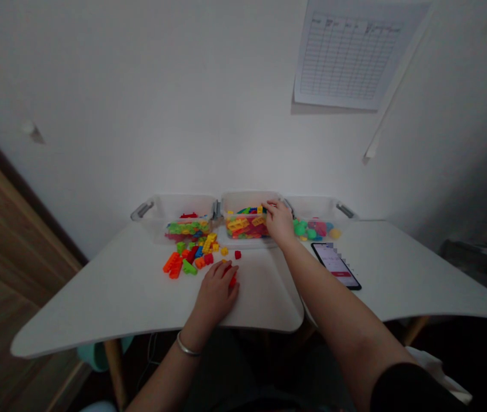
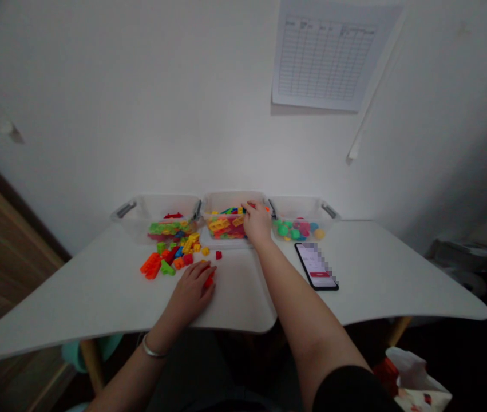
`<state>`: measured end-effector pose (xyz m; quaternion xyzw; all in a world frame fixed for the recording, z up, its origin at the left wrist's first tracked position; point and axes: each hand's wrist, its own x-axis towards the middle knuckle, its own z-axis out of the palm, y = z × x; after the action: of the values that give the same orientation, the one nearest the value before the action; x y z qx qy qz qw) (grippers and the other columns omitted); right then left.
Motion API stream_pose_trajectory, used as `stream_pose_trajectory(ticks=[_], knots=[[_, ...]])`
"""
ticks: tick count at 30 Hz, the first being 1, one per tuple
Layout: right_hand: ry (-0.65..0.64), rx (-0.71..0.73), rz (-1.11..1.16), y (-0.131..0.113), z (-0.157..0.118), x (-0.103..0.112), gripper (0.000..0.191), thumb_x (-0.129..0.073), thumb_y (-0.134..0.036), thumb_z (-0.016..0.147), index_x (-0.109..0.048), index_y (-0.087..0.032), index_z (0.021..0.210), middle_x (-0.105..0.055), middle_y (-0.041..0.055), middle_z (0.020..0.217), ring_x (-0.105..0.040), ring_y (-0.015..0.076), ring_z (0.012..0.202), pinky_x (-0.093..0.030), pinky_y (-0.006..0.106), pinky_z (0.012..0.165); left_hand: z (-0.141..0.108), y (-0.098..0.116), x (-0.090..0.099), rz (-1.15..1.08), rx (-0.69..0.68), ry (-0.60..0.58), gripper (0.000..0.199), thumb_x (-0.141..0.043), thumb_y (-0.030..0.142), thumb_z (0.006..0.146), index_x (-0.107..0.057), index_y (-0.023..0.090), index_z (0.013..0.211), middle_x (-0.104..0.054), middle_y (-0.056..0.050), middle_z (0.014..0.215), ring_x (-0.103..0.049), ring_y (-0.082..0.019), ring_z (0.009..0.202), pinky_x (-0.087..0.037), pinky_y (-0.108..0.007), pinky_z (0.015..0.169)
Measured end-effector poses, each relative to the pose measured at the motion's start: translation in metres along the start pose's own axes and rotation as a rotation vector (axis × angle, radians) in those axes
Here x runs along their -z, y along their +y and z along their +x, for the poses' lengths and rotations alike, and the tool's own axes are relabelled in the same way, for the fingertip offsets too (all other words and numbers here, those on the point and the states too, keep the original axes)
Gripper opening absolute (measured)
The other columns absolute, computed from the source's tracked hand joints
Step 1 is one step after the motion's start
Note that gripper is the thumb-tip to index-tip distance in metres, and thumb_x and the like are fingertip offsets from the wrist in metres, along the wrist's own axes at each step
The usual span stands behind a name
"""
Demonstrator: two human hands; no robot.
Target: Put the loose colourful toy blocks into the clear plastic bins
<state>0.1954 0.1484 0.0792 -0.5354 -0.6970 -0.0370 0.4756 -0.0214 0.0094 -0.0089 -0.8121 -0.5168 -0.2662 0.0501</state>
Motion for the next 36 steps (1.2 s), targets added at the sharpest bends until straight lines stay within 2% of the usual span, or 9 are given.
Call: stream_pose_trajectory(ticks=[5, 8, 11, 14, 17, 22, 27, 32, 36], knots=[[-0.003, -0.012, 0.006, 0.004, 0.007, -0.003, 0.037, -0.047, -0.006, 0.081, -0.077, -0.022, 0.093, -0.068, 0.0071, 0.107, -0.057, 0.0213, 0.104, -0.041, 0.042, 0.103, 0.0, 0.0, 0.0, 0.009, 0.0, -0.018, 0.039, -0.051, 0.025, 0.088, -0.063, 0.015, 0.124, -0.061, -0.013, 0.13, -0.051, -0.03, 0.123, -0.043, -0.05, 0.107], [0.042, -0.004, 0.043, 0.001, 0.003, 0.0, 0.035, -0.048, -0.008, 0.081, -0.075, -0.02, 0.1, -0.067, 0.0088, 0.11, -0.056, 0.0221, 0.107, -0.04, 0.042, 0.104, 0.0, 0.0, 0.001, 0.01, -0.003, -0.031, 0.039, -0.052, 0.025, 0.088, -0.063, 0.014, 0.124, -0.06, -0.013, 0.131, -0.05, -0.03, 0.124, -0.042, -0.05, 0.108], [0.143, -0.009, 0.138, -0.006, -0.011, 0.003, 0.037, -0.044, -0.01, 0.081, -0.07, -0.017, 0.108, -0.066, 0.0103, 0.111, -0.056, 0.0221, 0.109, -0.041, 0.041, 0.103, 0.0, 0.0, 0.001, 0.006, -0.004, -0.027, 0.04, -0.052, 0.025, 0.088, -0.062, 0.014, 0.125, -0.06, -0.013, 0.131, -0.05, -0.03, 0.124, -0.042, -0.05, 0.109], [0.201, -0.004, 0.209, -0.014, -0.041, -0.002, 0.039, -0.042, -0.009, 0.081, -0.067, -0.019, 0.109, -0.066, 0.0093, 0.11, -0.056, 0.0219, 0.109, -0.043, 0.041, 0.102, 0.0, 0.0, 0.0, 0.004, 0.0, -0.008, 0.039, -0.052, 0.025, 0.088, -0.063, 0.016, 0.124, -0.061, -0.013, 0.13, -0.051, -0.03, 0.124, -0.043, -0.05, 0.107], [0.117, 0.046, 0.227, -0.02, -0.083, -0.015, 0.037, -0.042, -0.01, 0.082, -0.066, -0.02, 0.109, -0.066, 0.0092, 0.111, -0.056, 0.0227, 0.112, -0.042, 0.044, 0.104, 0.0, 0.0, 0.0, 0.001, -0.007, 0.007, 0.038, -0.052, 0.026, 0.088, -0.063, 0.017, 0.123, -0.061, -0.012, 0.13, -0.052, -0.029, 0.123, -0.043, -0.05, 0.107], [-0.262, 0.059, 0.182, -0.027, -0.125, -0.034, 0.049, -0.049, -0.007, 0.077, -0.062, -0.018, 0.123, -0.06, 0.0129, 0.127, -0.052, 0.0233, 0.121, -0.041, 0.044, 0.108, 0.0, 0.0, -0.001, -0.005, -0.023, 0.008, 0.039, -0.052, 0.025, 0.087, -0.062, 0.017, 0.124, -0.061, -0.013, 0.131, -0.052, -0.03, 0.123, -0.043, -0.051, 0.108], [-0.452, 0.155, 0.067, -0.038, -0.124, -0.031, 0.06, -0.051, -0.005, 0.078, -0.054, -0.019, 0.136, -0.05, 0.0116, 0.145, -0.045, 0.0224, 0.13, -0.037, 0.042, 0.112, 0.001, -0.001, -0.003, -0.01, -0.03, 0.033, 0.037, -0.052, 0.025, 0.086, -0.063, 0.017, 0.121, -0.062, -0.013, 0.128, -0.053, -0.029, 0.12, -0.044, -0.05, 0.106], [-0.515, 0.254, 0.029, -0.043, -0.119, -0.033, 0.057, -0.051, -0.011, 0.083, -0.051, -0.017, 0.139, -0.045, 0.0133, 0.149, -0.044, 0.0236, 0.133, -0.036, 0.042, 0.112, 0.001, 0.0, -0.002, -0.003, -0.037, 0.04, 0.037, -0.051, 0.024, 0.087, -0.064, 0.015, 0.119, -0.063, -0.014, 0.124, -0.053, -0.029, 0.119, -0.044, -0.049, 0.106], [-0.551, 0.265, 0.024, -0.04, -0.119, -0.036, 0.052, -0.052, -0.011, 0.083, -0.056, -0.015, 0.135, -0.054, 0.0112, 0.142, -0.048, 0.022, 0.13, -0.036, 0.039, 0.112, 0.001, 0.001, -0.001, -0.013, -0.036, 0.042, 0.038, -0.052, 0.024, 0.086, -0.063, 0.016, 0.121, -0.063, -0.014, 0.124, -0.054, -0.029, 0.119, -0.046, -0.049, 0.105]])
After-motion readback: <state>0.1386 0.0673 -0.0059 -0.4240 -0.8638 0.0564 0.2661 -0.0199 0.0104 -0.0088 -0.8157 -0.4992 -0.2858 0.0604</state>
